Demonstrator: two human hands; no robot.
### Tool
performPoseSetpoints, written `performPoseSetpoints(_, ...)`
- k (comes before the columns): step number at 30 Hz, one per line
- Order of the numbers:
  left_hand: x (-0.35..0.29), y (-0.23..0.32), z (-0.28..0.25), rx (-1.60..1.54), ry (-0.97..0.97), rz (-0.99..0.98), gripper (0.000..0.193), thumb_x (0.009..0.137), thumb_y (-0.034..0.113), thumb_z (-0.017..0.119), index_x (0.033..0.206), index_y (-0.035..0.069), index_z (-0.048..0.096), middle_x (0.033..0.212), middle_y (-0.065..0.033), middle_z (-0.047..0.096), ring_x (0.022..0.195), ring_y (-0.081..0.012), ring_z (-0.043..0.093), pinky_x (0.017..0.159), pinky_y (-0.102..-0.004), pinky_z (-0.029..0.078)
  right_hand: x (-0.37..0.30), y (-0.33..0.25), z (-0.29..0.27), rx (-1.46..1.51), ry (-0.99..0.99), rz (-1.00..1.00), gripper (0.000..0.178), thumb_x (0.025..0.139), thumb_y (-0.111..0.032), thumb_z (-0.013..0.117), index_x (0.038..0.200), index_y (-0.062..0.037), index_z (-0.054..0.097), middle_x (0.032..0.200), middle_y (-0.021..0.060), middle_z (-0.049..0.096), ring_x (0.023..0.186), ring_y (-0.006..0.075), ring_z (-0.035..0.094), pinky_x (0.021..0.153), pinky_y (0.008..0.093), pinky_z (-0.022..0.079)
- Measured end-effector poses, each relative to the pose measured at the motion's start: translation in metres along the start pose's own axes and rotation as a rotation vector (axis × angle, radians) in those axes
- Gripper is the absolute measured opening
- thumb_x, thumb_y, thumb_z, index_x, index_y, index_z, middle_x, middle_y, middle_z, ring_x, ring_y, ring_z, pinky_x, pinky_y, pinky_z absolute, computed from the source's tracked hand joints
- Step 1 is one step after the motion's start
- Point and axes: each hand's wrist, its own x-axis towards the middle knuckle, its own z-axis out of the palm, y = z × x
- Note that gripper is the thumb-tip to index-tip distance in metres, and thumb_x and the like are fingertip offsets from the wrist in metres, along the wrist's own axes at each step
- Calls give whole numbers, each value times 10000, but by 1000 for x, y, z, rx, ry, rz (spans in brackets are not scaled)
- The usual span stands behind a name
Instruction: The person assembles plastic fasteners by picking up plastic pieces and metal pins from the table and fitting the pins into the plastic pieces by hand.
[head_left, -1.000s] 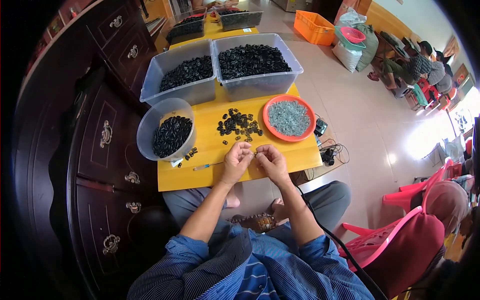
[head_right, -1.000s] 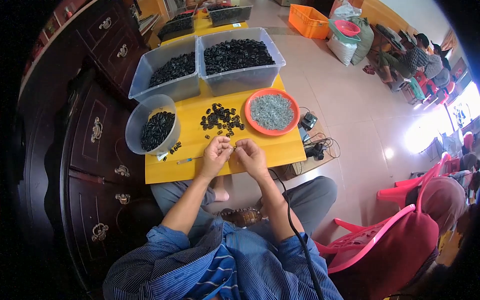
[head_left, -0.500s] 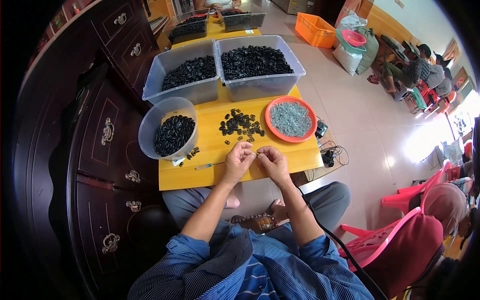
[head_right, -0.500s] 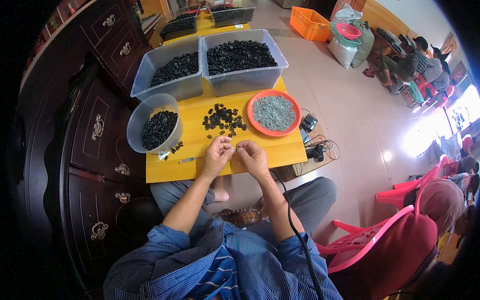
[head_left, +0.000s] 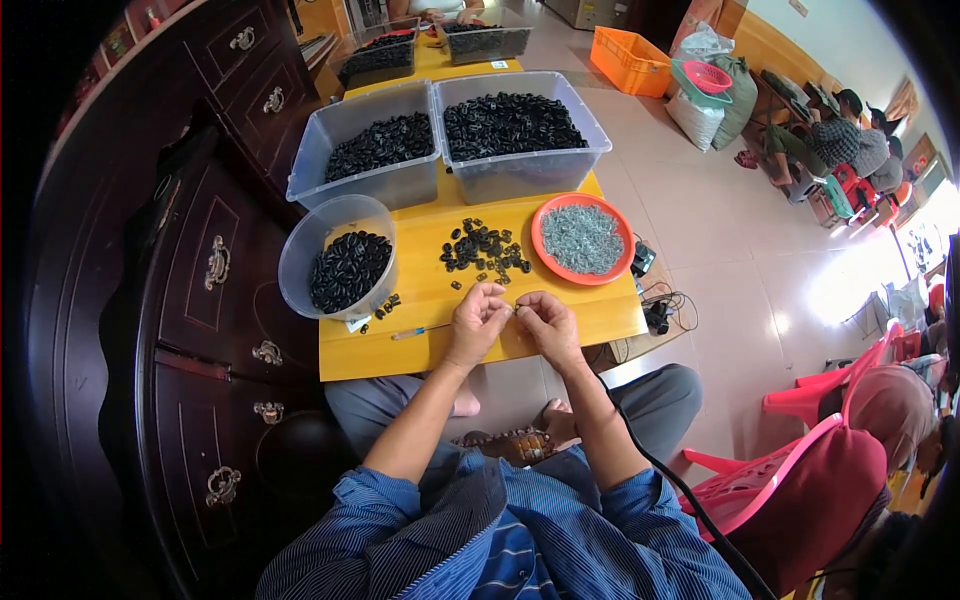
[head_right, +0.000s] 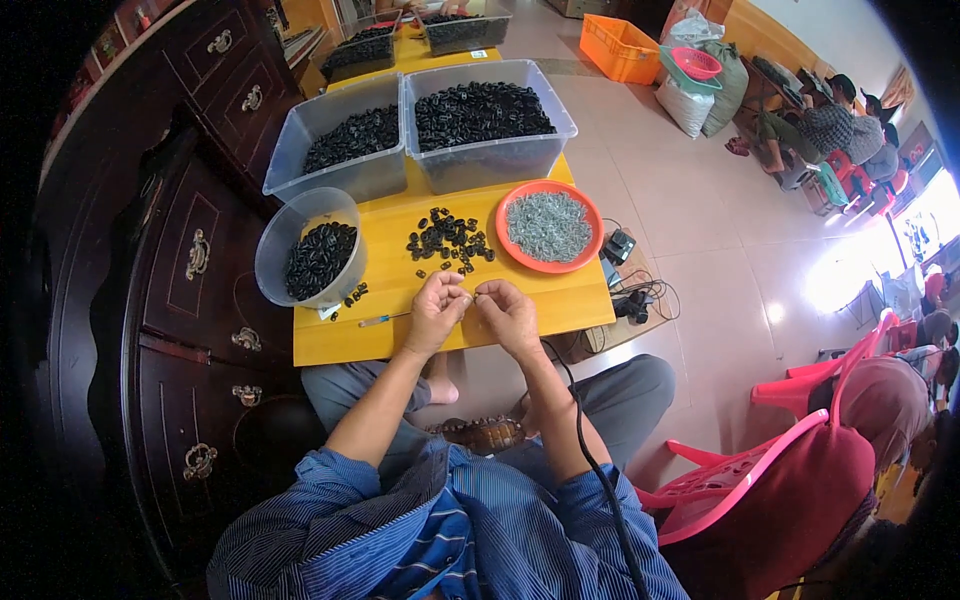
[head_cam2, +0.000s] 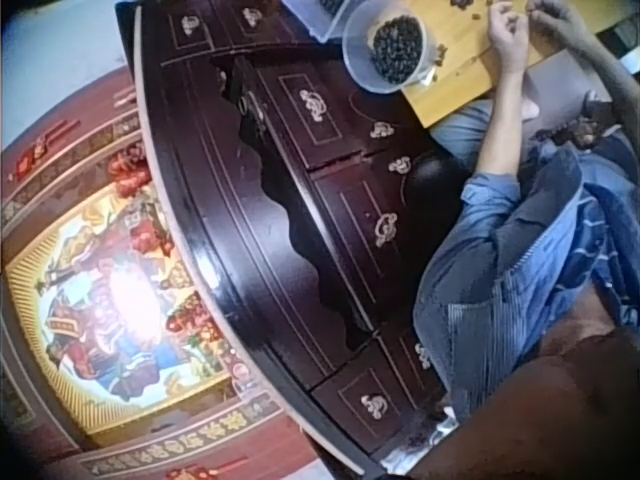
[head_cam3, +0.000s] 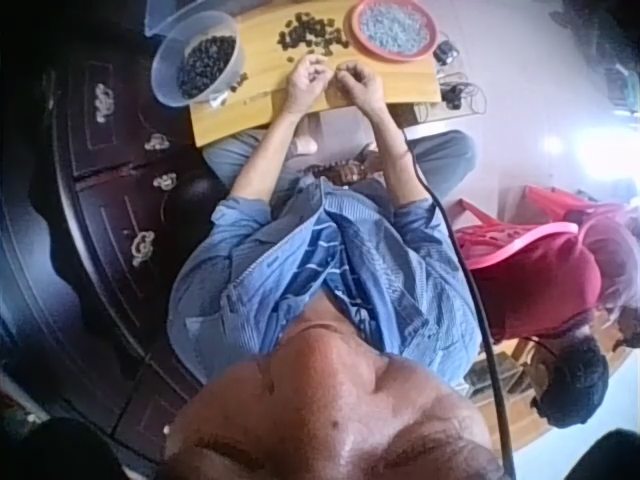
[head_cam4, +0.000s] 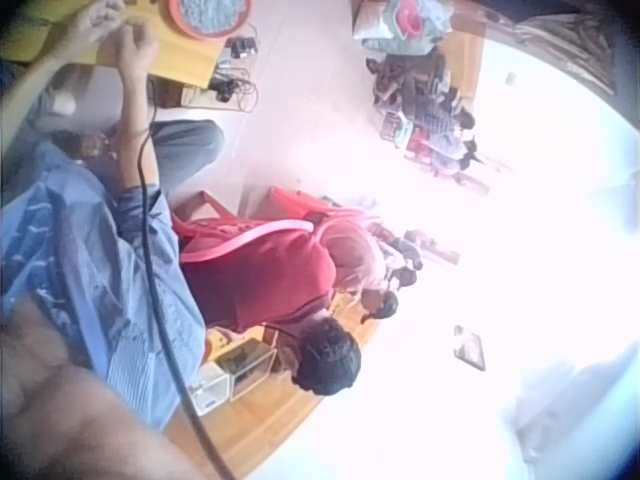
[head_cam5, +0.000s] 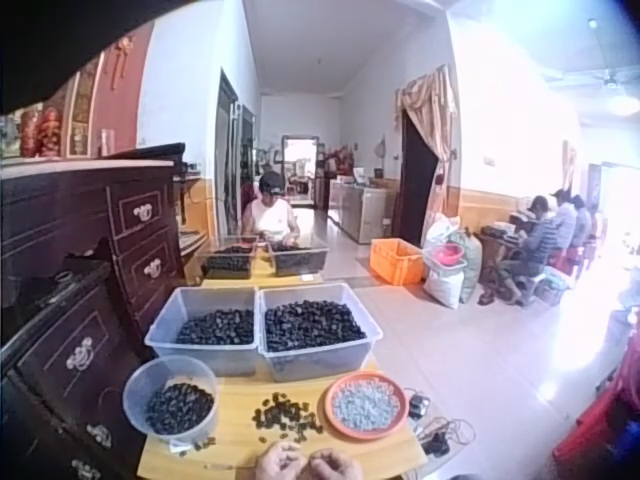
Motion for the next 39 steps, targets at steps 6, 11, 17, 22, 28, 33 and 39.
performPoseSetpoints(6, 0, -2, 1, 16, -6, 13, 309, 905, -27, 646, 1190, 19, 534, 864, -7, 637, 744, -36, 588, 683, -196, 499, 1, 2, -1, -11, 1, -13, 95, 961, -59, 631, 1046, -21, 648, 821, -5, 651, 704, 72, 610, 656, 221, 496)
performPoseSetpoints(11, 0, 2, 0, -55, -9, -10, 305, 907, -29, 645, 1186, 15, 531, 864, -9, 643, 717, -34, 582, 660, -189, 489, 2, 4, -2, -33, 6, -18, 107, 963, -70, 634, 1056, -17, 649, 824, -2, 653, 704, 73, 613, 654, 220, 498)
performPoseSetpoints(17, 0, -3, 1, -6, 7, 23, 306, 909, -25, 649, 1188, 17, 531, 866, -13, 648, 706, -26, 569, 633, -184, 473, 3, 10, -2, -6, 12, -25, 112, 966, -76, 633, 1056, -13, 651, 837, -4, 657, 706, 70, 619, 647, 220, 501)
performPoseSetpoints(22, 2, -10, 0, -23, -8, 16, 305, 908, -24, 650, 1188, 18, 533, 866, -12, 648, 711, -27, 574, 642, -184, 479, 6, 13, -3, -17, 2, -22, 110, 964, -78, 635, 1051, -13, 653, 840, -2, 657, 711, 71, 621, 652, 220, 505)
performPoseSetpoints(28, 2, -10, 0, -19, -4, 21, 303, 908, -25, 650, 1184, 19, 535, 866, -12, 647, 699, -28, 571, 629, -185, 476, 6, 13, -2, 6, -1, -12, 111, 956, -78, 639, 1044, -13, 661, 825, -9, 653, 697, 60, 599, 640, 220, 495)
performPoseSetpoints(33, 2, -9, 0, -56, -6, -13, 315, 917, -18, 656, 1194, 28, 512, 870, -10, 644, 678, -33, 550, 612, -184, 461, 5, 11, -2, 33, 0, -13, 105, 956, -81, 645, 1042, -23, 665, 823, -17, 652, 701, 57, 591, 651, 213, 485)
performPoseSetpoints(39, 3, -14, 0, -12, -10, 19, 307, 923, -19, 645, 1194, 28, 507, 865, -8, 637, 680, -31, 547, 615, -183, 460, 4, 10, -3, 16, -12, -9, 102, 956, -81, 648, 1037, -23, 669, 819, -24, 646, 709, 49, 584, 652, 208, 483)
